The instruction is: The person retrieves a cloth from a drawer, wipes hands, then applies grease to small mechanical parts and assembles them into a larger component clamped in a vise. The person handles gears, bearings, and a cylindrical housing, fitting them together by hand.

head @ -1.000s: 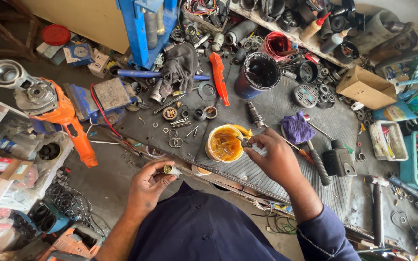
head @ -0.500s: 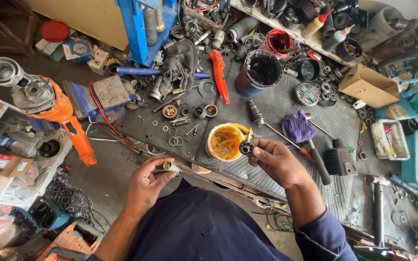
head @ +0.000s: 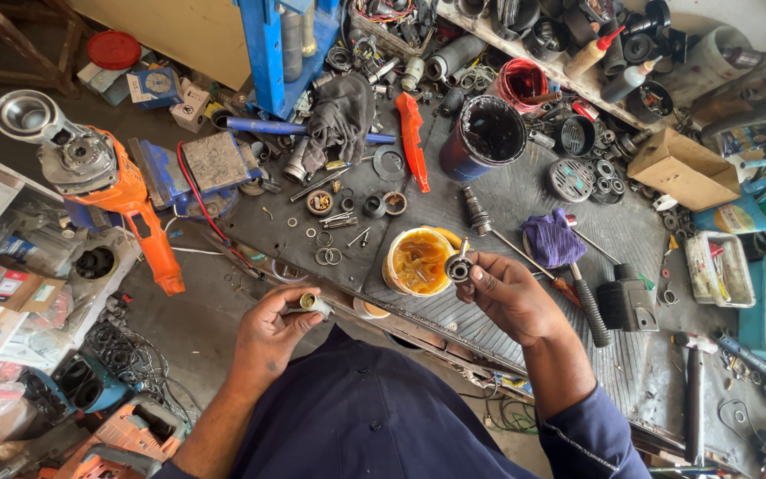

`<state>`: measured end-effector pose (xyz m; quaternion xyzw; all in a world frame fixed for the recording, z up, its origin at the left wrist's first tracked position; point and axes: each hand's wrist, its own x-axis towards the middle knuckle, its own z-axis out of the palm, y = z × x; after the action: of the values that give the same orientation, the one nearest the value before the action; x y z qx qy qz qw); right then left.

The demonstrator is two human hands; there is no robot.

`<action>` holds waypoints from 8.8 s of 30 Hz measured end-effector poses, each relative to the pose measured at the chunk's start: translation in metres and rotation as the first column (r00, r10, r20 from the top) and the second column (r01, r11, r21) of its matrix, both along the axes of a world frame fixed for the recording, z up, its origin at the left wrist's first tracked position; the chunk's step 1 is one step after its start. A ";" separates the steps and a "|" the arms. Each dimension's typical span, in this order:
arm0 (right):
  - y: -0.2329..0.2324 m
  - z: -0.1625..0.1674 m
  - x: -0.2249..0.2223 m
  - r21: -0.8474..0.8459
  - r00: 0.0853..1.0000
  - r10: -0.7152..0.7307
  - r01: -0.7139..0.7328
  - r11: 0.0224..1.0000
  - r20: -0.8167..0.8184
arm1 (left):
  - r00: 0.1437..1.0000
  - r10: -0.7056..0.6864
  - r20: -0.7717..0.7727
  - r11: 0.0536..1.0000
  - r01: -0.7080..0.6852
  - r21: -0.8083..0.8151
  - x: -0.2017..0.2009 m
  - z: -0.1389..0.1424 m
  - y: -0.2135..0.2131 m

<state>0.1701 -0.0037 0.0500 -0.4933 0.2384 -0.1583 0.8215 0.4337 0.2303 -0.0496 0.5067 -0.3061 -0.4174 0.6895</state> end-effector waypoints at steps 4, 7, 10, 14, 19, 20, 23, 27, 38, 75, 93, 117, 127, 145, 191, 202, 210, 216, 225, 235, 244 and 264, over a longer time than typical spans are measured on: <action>-0.001 -0.001 -0.002 -0.032 0.997 -0.047 0.046 0.998 -0.055 | 1.000 -0.002 0.014 1.000 0.002 -0.008 0.000 0.003 0.001; 0.000 -0.003 -0.003 -0.043 0.988 -0.107 0.102 0.994 -0.113 | 0.998 0.003 0.068 0.998 -0.007 0.070 0.001 0.006 0.002; 0.001 -0.007 -0.001 -0.089 0.984 -0.147 0.138 0.986 -0.104 | 1.000 0.015 0.016 0.999 -0.016 0.032 0.003 0.007 0.004; 0.006 -0.015 0.008 -0.156 0.973 -0.222 0.209 0.965 -0.070 | 1.000 0.024 0.010 1.000 -0.024 -0.001 0.015 0.006 0.015; 0.021 -0.027 0.033 -0.138 0.948 -0.312 0.319 0.938 0.068 | 0.999 0.004 -0.037 1.000 -0.005 -0.012 0.051 0.007 0.042; 0.027 -0.029 0.040 -0.123 0.933 -0.345 0.356 0.926 0.099 | 1.000 0.007 -0.021 1.000 -0.007 -0.015 0.060 0.008 0.048; 0.051 -0.035 0.057 -0.011 0.887 -0.398 0.411 0.911 0.234 | 1.000 -0.010 0.019 1.000 0.009 0.006 0.085 0.008 0.070; 0.086 -0.038 0.077 0.141 0.807 -0.509 0.490 0.860 0.301 | 0.999 -0.053 0.000 0.996 0.053 0.076 0.115 0.008 0.096; 0.118 -0.086 0.102 0.198 0.757 -0.608 0.575 0.794 0.239 | 0.995 -0.038 0.094 0.981 0.055 -0.187 0.196 0.073 0.091; 0.160 0.082 0.383 -0.995 0.944 -0.321 -0.043 0.088 -0.069 | 0.627 -0.214 0.749 0.962 0.268 0.050 0.356 0.192 -0.001; 0.151 0.078 0.391 -0.998 0.965 -0.259 0.055 0.020 0.048 | 0.689 -0.220 0.690 0.974 0.190 0.121 0.348 0.182 0.000; 0.165 0.048 0.385 -0.990 0.931 -0.339 0.140 -0.011 0.136 | 0.653 -0.229 0.722 0.973 0.184 0.141 0.346 0.193 0.001; 0.165 0.043 0.389 -0.984 0.931 -0.331 0.176 0.032 0.155 | 0.507 -0.184 0.842 0.977 0.192 0.097 0.344 0.193 0.004; 0.158 0.054 0.392 -0.996 0.940 -0.338 0.071 0.050 0.050 | 0.494 -0.165 0.853 0.979 0.189 0.080 0.342 0.200 0.003; 0.153 0.056 0.396 -0.990 0.959 -0.267 0.123 0.075 0.099 | 0.378 -0.216 0.900 0.906 0.420 0.041 0.376 0.189 -0.012; 0.149 0.069 0.391 -0.999 0.976 -0.214 0.029 0.015 0.025 | 0.218 -0.182 0.959 0.920 0.381 0.088 0.365 0.208 -0.011; 0.142 0.067 0.393 -0.985 0.974 -0.222 0.079 0.156 0.043 | 0.441 -0.154 0.884 0.962 0.271 0.032 0.353 0.204 -0.007; 0.147 0.058 0.392 -0.971 0.965 -0.257 0.100 0.218 0.042 | 0.509 -0.212 0.834 0.952 0.302 0.057 0.357 0.193 -0.004; 0.150 0.052 0.393 -0.985 0.961 -0.249 0.147 0.086 0.122 | 0.352 -0.191 0.916 0.944 0.321 0.074 0.361 0.195 -0.003; 0.145 0.044 0.390 -0.978 0.958 -0.233 0.192 0.079 0.169 | 0.604 -0.243 0.759 0.952 0.298 0.067 0.355 0.185 -0.002; 0.146 0.041 0.388 -0.985 0.960 -0.221 0.175 0.001 0.171 | 0.616 -0.148 0.774 0.970 0.243 -0.008 0.351 0.177 0.002; 0.147 0.059 0.392 -0.996 0.971 -0.224 0.083 0.013 0.078 | 0.252 -0.169 0.953 0.960 0.262 0.101 0.351 0.212 -0.003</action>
<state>0.5621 0.1438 0.1088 -0.9026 0.1544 -0.3418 0.2115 0.7851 0.2270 0.1624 0.5808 -0.7383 -0.1096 0.3250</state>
